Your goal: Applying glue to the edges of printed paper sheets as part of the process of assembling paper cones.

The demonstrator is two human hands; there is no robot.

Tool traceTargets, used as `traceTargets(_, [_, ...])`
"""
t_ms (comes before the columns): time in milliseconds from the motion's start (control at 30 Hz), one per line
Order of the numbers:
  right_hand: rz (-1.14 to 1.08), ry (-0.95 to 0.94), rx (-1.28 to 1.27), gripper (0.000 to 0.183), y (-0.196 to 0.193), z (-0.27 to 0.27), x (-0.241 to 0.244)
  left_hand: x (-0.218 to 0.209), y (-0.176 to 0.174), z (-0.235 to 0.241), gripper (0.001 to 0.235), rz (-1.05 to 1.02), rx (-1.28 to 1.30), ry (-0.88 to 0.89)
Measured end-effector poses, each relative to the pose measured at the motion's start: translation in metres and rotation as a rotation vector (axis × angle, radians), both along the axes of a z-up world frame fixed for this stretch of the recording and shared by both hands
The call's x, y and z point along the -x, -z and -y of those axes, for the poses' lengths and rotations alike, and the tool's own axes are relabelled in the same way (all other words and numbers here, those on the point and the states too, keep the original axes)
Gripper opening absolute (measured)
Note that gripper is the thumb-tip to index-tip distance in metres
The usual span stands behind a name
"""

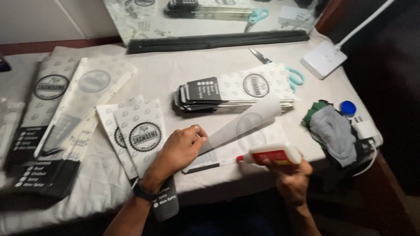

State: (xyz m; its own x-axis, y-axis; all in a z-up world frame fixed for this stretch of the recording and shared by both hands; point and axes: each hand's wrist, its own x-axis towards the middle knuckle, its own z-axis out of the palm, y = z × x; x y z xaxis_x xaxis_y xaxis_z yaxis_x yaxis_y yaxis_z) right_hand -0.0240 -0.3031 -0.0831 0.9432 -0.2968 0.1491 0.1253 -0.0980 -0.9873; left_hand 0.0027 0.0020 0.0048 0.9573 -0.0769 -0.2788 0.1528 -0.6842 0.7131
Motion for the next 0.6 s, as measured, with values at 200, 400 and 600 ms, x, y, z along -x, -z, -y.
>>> traceTargets(200, [-0.016,-0.223,-0.074,0.031,-0.016,-0.077,0.018,-0.006,0.002,-0.005,0.021,-0.044,0.050,0.015])
traceTargets(400, [-0.048,-0.356,-0.292,0.040,-0.011,-0.115,0.022,-0.004,0.006,-0.006,0.020,-0.018,0.073,0.053])
traceTargets(600, [0.003,-0.079,-0.424,0.007,0.000,-0.074,0.025,0.028,0.043,0.001,0.025,0.294,0.001,0.198])
